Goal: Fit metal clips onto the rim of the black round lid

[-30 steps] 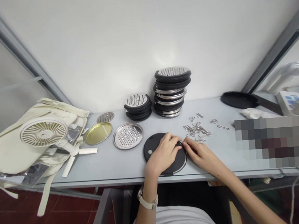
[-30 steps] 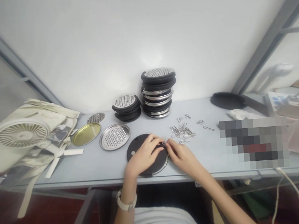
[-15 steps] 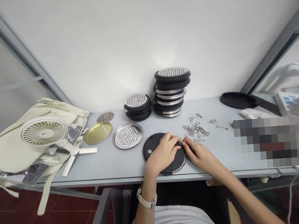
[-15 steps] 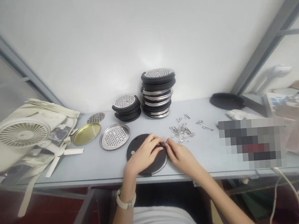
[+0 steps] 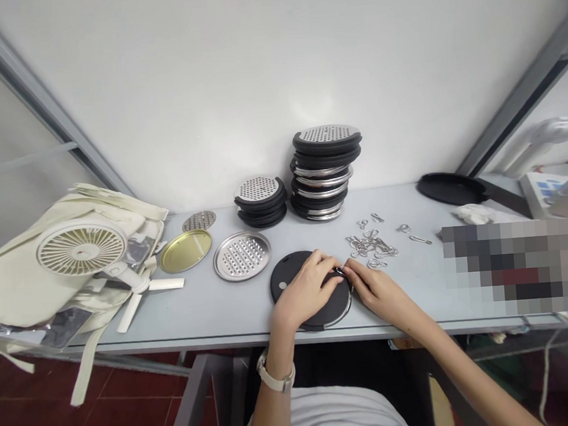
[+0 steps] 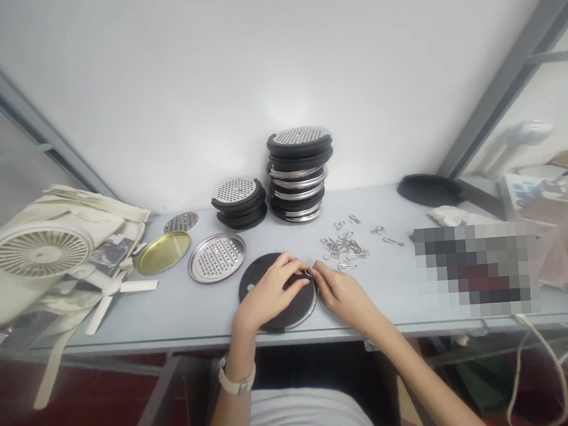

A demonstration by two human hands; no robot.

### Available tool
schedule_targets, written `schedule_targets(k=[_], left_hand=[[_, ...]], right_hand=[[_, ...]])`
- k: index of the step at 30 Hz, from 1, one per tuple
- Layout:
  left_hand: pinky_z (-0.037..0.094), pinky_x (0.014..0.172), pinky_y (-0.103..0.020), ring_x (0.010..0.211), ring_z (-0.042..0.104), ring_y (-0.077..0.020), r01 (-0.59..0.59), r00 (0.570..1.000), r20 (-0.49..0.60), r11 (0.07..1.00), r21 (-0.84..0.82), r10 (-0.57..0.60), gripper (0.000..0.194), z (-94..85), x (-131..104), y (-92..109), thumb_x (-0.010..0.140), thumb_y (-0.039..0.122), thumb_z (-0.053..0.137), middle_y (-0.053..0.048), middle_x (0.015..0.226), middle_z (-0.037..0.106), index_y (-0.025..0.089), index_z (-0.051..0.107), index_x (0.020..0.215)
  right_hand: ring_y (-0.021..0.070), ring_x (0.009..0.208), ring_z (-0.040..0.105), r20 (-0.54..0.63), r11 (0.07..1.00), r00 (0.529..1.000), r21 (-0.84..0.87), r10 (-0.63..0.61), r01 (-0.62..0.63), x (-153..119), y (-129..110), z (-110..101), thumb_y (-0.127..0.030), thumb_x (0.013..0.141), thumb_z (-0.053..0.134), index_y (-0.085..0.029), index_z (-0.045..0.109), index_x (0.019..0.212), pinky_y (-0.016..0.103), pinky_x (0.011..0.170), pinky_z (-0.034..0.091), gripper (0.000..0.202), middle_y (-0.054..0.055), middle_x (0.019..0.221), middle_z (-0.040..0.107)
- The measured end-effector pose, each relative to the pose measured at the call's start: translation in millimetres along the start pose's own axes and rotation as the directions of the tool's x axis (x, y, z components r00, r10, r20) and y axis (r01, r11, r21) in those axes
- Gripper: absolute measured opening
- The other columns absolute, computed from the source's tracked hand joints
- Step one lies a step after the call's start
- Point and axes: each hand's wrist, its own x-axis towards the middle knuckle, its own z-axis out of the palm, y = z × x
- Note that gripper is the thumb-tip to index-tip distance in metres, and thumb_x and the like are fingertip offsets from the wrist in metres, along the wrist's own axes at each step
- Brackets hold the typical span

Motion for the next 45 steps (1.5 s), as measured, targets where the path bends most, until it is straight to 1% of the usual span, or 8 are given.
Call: schedule_targets(k=[11,20,24,28,32,37,40,45], left_hand=[[0.043,0.096,-0.031,0.100,0.055,-0.0165,0.045,0.999,0.003,0.998,-0.048,-0.045,0.019,-1.4,-0.6,2.8,0.090,0.023,0.051,-0.003,0.108,0.051,0.023,0.057,0.109],[0.044,0.095,-0.032,0.100,0.055,-0.0171,0.036,0.999,-0.016,0.999,-0.013,-0.036,0.019,2.9,1.2,-0.4,0.091,0.022,0.050,-0.004,0.107,0.051,0.023,0.058,0.108],[0.045,0.093,-0.034,0.099,0.055,-0.0185,0.017,1.000,-0.004,0.998,0.058,-0.017,0.017,2.5,2.4,0.0,0.091,0.024,0.050,-0.005,0.106,0.050,0.022,0.057,0.107],[0.049,0.082,-0.032,0.096,0.055,-0.0194,-0.020,0.997,0.077,0.980,0.198,0.004,0.011,-4.5,4.6,3.3,0.092,0.024,0.047,-0.005,0.103,0.049,0.021,0.054,0.101],[0.047,0.084,-0.034,0.099,0.053,-0.0208,-0.151,0.980,0.170,0.946,0.288,0.105,0.006,-11.2,11.1,2.3,0.092,0.021,0.045,-0.006,0.100,0.048,0.019,0.051,0.094],[0.046,0.075,-0.031,0.082,0.054,-0.0179,-0.294,0.939,0.261,0.914,0.280,0.222,0.007,-19.1,26.0,-11.2,0.091,0.025,0.048,-0.006,0.094,0.050,0.018,0.050,0.092],[0.044,0.077,-0.031,0.080,0.054,-0.0177,-0.393,0.899,0.317,0.877,0.276,0.303,0.010,-23.7,36.4,-19.9,0.086,0.027,0.054,-0.003,0.088,0.052,0.019,0.050,0.089],[0.043,0.071,-0.030,0.076,0.054,-0.0176,-0.469,0.857,0.366,0.844,0.261,0.363,0.011,-24.6,43.6,-25.4,0.084,0.027,0.052,-0.003,0.086,0.055,0.019,0.050,0.090]], right_hand=[[0.0173,0.056,0.056,0.008,0.998,1.000,0.054,-0.013,0.013,0.1,-3.4,-2.9,-0.033,0.098,0.030,-0.024,0.045,0.082,0.026,0.056,0.038,0.024,0.000,0.067,0.058],[0.0145,0.051,0.051,-0.013,0.998,1.000,0.065,-0.012,0.012,-1.7,-5.3,-2.9,-0.030,0.096,0.033,-0.023,0.043,0.078,0.025,0.053,0.037,0.022,-0.002,0.062,0.054],[0.0150,0.051,0.051,-0.018,0.999,1.000,0.048,-0.021,0.022,-1.6,-4.8,-2.9,-0.030,0.095,0.032,-0.023,0.043,0.078,0.026,0.053,0.036,0.021,-0.002,0.062,0.054],[0.0157,0.050,0.052,-0.011,0.999,1.000,0.035,-0.025,0.025,-1.3,-4.1,-1.8,-0.030,0.096,0.032,-0.024,0.042,0.077,0.026,0.052,0.036,0.022,-0.003,0.060,0.052],[0.0167,0.053,0.054,-0.005,0.999,1.000,0.034,-0.027,0.027,-0.8,-4.1,-1.2,-0.030,0.096,0.030,-0.024,0.043,0.081,0.027,0.054,0.037,0.021,-0.002,0.063,0.055],[0.0174,0.053,0.055,-0.017,1.000,1.000,-0.003,-0.022,0.022,0.9,-4.5,-0.1,-0.029,0.096,0.029,-0.024,0.042,0.079,0.027,0.054,0.036,0.022,-0.001,0.063,0.055],[0.0179,0.052,0.054,-0.019,1.000,1.000,-0.020,-0.015,0.015,1.6,-5.1,0.6,-0.029,0.096,0.029,-0.024,0.042,0.078,0.027,0.053,0.035,0.023,-0.001,0.061,0.054],[0.0186,0.055,0.056,-0.018,1.000,1.000,0.018,-0.013,0.014,0.9,-7.6,-0.7,-0.029,0.096,0.029,-0.023,0.047,0.082,0.027,0.055,0.038,0.023,0.000,0.065,0.059]])
